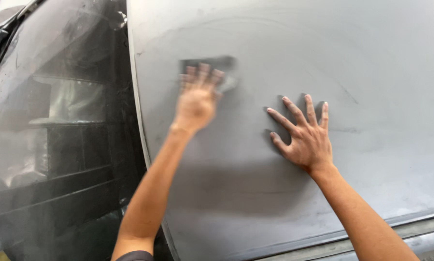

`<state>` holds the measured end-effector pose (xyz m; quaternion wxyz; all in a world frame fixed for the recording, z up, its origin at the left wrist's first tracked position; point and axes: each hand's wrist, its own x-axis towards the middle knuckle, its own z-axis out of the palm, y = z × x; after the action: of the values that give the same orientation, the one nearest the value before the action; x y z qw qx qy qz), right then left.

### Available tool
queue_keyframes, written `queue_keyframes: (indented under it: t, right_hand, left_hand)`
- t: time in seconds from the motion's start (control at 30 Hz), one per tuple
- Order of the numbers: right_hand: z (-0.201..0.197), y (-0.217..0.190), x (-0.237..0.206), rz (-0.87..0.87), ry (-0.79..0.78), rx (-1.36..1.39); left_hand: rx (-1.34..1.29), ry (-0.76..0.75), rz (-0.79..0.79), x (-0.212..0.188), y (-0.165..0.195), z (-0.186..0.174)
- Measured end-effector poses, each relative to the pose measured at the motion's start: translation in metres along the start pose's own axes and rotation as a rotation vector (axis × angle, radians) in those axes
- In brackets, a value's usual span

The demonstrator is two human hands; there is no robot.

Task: The person sands the hood of a silver car using a sanding block. They move the block in circular and back-and-forth motions across the hood surface, covering multiple areas while keeping the other hand on the hood for stability.

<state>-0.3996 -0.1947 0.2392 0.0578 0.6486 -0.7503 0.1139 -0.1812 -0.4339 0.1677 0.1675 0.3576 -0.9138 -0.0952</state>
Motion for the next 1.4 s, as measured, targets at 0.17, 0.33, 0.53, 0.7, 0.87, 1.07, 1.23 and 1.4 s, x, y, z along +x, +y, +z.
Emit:
queue_keyframes:
  t: [0.17,0.33,0.53,0.7,0.87,1.07,1.23,1.4]
  right_hand:
    - [-0.002,-0.005,0.002,0.001,-0.009,-0.014]
    - [-0.003,-0.005,0.002,0.004,-0.012,-0.019]
    - [-0.005,-0.007,0.003,-0.005,-0.011,-0.023]
    - [-0.006,-0.012,0.006,-0.006,-0.004,-0.033]
    - [-0.005,-0.012,0.006,-0.016,-0.009,-0.037]
    - [-0.004,-0.012,0.007,-0.002,-0.015,-0.053]
    - [0.0,-0.009,0.007,-0.017,-0.003,-0.04]
    - [0.006,-0.005,0.007,-0.042,0.007,-0.028]
  left_hand:
    - [-0.083,-0.134,0.011,0.058,0.021,-0.011]
    - [-0.119,-0.097,-0.463,0.052,-0.086,-0.062]
    - [-0.044,-0.133,0.038,0.027,0.037,-0.013]
    - [0.035,-0.1,-0.232,0.1,-0.015,-0.04]
    - [-0.025,0.067,-0.345,0.03,-0.062,-0.043]
    - [-0.028,-0.297,0.063,0.051,0.035,-0.024]
    - [0.001,-0.04,-0.251,0.063,-0.101,-0.057]
    - [-0.005,0.08,0.029,-0.011,-0.078,-0.021]
